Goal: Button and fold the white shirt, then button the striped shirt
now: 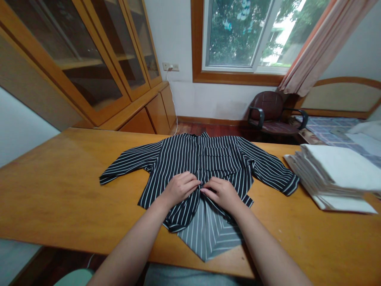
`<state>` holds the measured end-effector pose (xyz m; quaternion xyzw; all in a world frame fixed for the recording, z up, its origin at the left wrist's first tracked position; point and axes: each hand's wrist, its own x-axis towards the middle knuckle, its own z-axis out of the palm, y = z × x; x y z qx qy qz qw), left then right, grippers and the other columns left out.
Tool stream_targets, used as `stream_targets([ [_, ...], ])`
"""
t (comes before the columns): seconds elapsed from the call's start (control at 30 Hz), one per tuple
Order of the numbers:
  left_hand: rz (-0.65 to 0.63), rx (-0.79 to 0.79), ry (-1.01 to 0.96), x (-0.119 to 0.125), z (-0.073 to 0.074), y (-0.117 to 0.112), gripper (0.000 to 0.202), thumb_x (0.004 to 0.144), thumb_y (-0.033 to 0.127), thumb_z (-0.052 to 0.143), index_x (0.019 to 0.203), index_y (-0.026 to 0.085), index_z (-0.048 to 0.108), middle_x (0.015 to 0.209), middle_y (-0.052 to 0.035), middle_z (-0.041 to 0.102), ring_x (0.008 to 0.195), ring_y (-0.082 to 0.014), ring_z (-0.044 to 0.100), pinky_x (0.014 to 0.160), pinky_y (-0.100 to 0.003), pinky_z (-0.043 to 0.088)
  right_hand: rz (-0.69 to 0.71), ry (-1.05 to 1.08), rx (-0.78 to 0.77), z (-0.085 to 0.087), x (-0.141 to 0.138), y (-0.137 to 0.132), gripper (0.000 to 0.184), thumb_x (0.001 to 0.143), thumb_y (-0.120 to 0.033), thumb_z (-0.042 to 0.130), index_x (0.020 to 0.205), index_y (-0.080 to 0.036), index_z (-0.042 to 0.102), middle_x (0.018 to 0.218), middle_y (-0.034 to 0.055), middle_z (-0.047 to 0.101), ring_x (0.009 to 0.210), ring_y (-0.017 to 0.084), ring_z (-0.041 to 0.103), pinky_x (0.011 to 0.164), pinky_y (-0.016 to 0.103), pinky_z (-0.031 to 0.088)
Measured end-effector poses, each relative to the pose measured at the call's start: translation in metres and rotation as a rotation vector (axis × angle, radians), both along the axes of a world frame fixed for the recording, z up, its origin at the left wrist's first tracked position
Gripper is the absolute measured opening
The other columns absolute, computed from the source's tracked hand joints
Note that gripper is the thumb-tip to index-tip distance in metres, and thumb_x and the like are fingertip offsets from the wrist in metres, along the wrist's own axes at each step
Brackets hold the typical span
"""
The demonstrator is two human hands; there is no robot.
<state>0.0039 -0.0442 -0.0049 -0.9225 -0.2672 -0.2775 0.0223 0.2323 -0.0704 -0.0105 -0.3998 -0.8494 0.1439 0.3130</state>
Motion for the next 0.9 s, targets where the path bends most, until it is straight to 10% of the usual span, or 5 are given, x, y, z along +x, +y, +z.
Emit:
stream_targets([
  [0.6,0.017,0.029,-0.029,0.000,-0.003,0.000,0.014,0.096,0.017,0.053,0.104,0.017,0.065,0.092,-0.0058,0.067,0.084,-0.0172,0.062,0.070,-0.029,0.052,0.133,0.056,-0.075,0.011,-0.003,-0.006,0.017,0.093,-0.021,0.056,0.078,-0.020,0.064,0.069,-0.0001,0.062,0.064,0.013,0.059,0.063,0.024,0.045],
  [0.9,0.021,0.039,-0.034,0.001,0.000,0.000,0.013,0.097,0.018,0.052,0.102,0.017,0.065,0.089,-0.0053,0.066,0.081,-0.0165,0.061,0.068,-0.028,0.051,-0.040,0.215,-0.138,-0.004,-0.003,0.003,0.014,0.094,-0.034,0.063,0.098,-0.022,0.068,0.084,0.0021,0.067,0.074,0.015,0.064,0.069,0.026,0.050],
])
